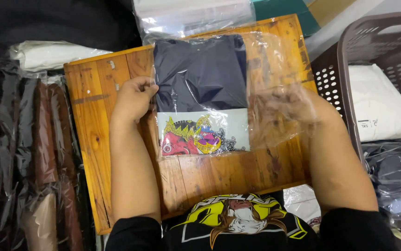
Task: Folding t-shirts and placing them into clear plastic adhesive bags for packaging.
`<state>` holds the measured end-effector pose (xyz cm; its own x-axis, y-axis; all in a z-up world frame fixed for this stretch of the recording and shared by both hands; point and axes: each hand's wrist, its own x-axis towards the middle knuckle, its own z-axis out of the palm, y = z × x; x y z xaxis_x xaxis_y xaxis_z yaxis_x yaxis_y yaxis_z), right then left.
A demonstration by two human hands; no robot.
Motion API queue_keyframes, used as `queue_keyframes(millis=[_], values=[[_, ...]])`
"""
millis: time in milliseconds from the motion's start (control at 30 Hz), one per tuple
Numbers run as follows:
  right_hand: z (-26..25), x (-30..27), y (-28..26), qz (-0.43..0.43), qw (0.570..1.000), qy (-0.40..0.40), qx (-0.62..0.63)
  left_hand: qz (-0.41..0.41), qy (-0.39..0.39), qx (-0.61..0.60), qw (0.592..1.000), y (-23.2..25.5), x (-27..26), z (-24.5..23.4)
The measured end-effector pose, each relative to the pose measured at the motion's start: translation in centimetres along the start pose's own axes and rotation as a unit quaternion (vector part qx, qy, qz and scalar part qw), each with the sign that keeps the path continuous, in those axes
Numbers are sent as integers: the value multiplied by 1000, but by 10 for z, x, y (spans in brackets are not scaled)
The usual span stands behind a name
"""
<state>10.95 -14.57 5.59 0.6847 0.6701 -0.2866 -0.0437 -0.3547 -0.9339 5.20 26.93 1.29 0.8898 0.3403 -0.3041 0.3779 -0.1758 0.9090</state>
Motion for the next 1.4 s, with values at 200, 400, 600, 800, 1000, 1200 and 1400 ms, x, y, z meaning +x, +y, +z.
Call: queue_keyframes(millis=[200,400,600,800,1000,1200,1400], values=[[-8,8,17,-51,997,-49,-37,-87,-85,43,992,17,-15,-5],[-33,22,53,-3,999,-34,40,-90,-173,69,978,29,-22,-14],[38,19,-33,210,946,179,-170,-56,-146,58,986,21,-16,-15],[44,73,66,275,865,236,-345,-49,-131,38,989,3,-2,-7],[92,51,-50,-33,959,282,12,-65,-156,39,985,7,-5,-8],[69,52,22,216,929,271,-132,-51,-150,44,986,10,-5,-8],[84,36,-31,202,944,257,-34,-18,-79,13,997,9,-4,-13]])
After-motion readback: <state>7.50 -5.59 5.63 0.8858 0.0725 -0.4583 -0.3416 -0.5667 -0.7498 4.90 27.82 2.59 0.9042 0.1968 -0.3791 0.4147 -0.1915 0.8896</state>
